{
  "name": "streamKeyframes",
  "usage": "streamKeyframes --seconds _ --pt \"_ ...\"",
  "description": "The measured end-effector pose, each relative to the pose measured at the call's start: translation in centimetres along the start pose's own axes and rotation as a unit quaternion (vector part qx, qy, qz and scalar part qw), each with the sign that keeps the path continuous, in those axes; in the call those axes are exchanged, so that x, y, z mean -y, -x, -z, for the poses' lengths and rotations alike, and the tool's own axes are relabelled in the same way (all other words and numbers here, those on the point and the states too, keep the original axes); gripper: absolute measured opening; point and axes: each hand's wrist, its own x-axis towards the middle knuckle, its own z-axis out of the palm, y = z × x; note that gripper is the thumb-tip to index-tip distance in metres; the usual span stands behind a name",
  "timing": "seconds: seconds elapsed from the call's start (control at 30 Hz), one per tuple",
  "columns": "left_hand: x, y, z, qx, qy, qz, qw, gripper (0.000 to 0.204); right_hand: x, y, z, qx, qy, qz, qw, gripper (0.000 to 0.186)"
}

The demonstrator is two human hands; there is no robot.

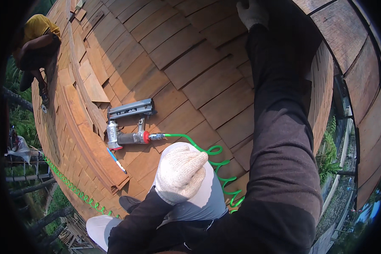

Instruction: The person installs wooden roof shingles on a curved roof surface using a pneumatic nail gun, picking up shingles, positioning them over the existing layer, and securing them with the tool.

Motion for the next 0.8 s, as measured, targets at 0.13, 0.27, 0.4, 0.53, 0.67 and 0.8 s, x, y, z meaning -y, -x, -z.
streamKeyframes --seconds 0.13,0.27,0.4,0.53,0.67,0.8 --pt "0.0 -0.3 -0.9 -0.006 0.022 -0.009 1.000 0.044 -4.5 -2.9 1.9 -0.157 -0.204 -0.086 0.962 0.030" --pt "-0.6 -0.3 1.0 -0.004 -0.030 0.009 1.000 0.042 4.3 0.9 6.1 -0.090 -0.330 -0.148 0.928 0.031" --pt "-0.9 -0.1 -0.4 0.011 -0.053 0.002 0.999 0.039 6.8 8.8 7.9 0.081 -0.491 -0.139 0.856 0.051" --pt "-1.4 0.2 -0.3 0.034 -0.071 0.003 0.997 0.039 13.4 20.0 13.5 0.226 -0.452 -0.096 0.857 0.060" --pt "-2.5 0.9 -0.1 0.052 -0.105 -0.012 0.993 0.039 14.8 27.1 17.2 0.343 -0.411 -0.159 0.829 0.057" --pt "-3.4 2.3 0.1 0.050 -0.137 -0.025 0.989 0.038 14.8 31.3 16.1 0.297 -0.405 -0.111 0.858 0.054"
